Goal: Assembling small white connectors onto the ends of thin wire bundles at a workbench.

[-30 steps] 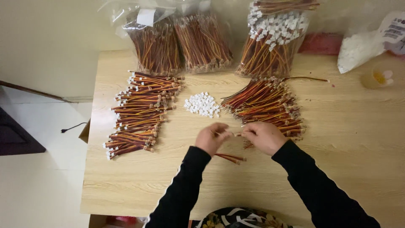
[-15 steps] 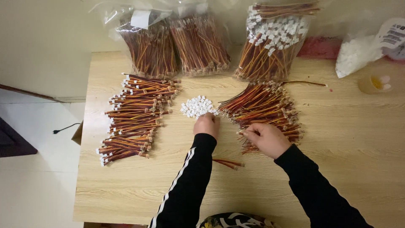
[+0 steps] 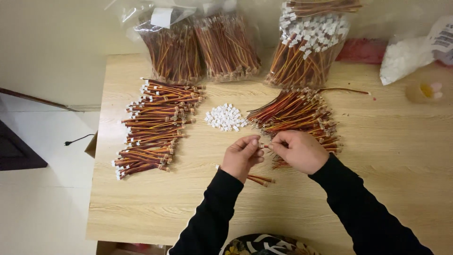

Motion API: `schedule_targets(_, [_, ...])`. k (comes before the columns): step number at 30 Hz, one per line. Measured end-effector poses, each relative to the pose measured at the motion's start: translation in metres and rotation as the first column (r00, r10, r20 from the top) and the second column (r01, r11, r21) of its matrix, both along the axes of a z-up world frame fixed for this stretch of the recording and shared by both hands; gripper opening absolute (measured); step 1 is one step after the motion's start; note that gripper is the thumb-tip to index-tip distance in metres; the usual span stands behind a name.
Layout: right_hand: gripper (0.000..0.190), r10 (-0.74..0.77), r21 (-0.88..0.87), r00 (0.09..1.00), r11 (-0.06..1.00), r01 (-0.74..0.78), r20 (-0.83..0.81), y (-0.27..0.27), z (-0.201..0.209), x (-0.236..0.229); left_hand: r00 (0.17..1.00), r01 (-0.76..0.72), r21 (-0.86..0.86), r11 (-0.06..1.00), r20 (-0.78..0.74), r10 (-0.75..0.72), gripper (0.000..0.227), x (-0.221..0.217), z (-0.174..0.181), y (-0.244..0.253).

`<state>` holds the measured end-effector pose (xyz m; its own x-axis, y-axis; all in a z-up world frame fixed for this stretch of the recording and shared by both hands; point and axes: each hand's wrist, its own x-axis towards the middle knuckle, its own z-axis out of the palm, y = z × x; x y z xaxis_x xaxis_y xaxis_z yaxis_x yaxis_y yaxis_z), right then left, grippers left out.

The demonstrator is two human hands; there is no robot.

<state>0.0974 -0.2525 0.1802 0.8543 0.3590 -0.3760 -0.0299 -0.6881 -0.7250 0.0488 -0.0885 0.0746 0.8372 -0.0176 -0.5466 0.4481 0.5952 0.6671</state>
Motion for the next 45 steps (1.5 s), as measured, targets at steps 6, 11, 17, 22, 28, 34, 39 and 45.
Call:
schedule_targets(6, [0.016, 0.006, -0.064, 1.0, 0.998, -0.007, -0.009, 0.001, 0.024, -0.004, 1.0, -0.005, -0.16, 0.987, 0.026, 0.01, 0.024, -0.011, -0.002, 0.0])
schedule_targets(11, [0.016, 0.02, -0.057, 1.0, 0.998, -0.019, 0.017, 0.001, 0.021, -0.007, 0.999, -0.004, -0.175, 0.985, 0.052, 0.014, 0.022, -0.016, -0.002, 0.001])
schedule_targets(17, [0.015, 0.042, -0.047, 0.999, 0.998, -0.04, 0.031, 0.004, 0.026, -0.01, 0.998, -0.006, -0.16, 0.987, 0.068, 0.017, 0.021, -0.019, -0.001, 0.002])
schedule_targets(22, [0.019, 0.07, -0.077, 0.997, 0.995, -0.068, 0.032, 0.003, 0.026, -0.007, 0.997, -0.001, -0.147, 0.989, 0.071, 0.012, 0.021, -0.019, -0.001, 0.003])
schedule_targets(28, [0.017, 0.076, -0.135, 0.995, 0.989, -0.066, 0.066, 0.006, 0.026, -0.009, 0.997, 0.001, -0.12, 0.993, 0.081, 0.009, 0.02, -0.018, 0.005, 0.002])
schedule_targets(34, [0.022, 0.146, -0.245, 0.981, 0.963, -0.111, 0.129, 0.008, 0.028, -0.01, 0.994, -0.013, -0.05, 0.999, 0.111, 0.018, 0.018, -0.016, -0.002, 0.0])
schedule_targets(39, [0.021, 0.118, -0.187, 0.983, 0.978, -0.09, 0.141, 0.006, 0.017, -0.01, 0.991, -0.026, 0.009, 1.0, 0.132, 0.025, 0.018, -0.017, 0.013, 0.0])
schedule_targets(45, [0.02, 0.099, -0.141, 0.992, 0.986, -0.087, 0.08, 0.005, 0.015, -0.005, 0.99, -0.019, 0.044, 0.999, 0.143, 0.013, 0.015, -0.015, 0.0, -0.001])
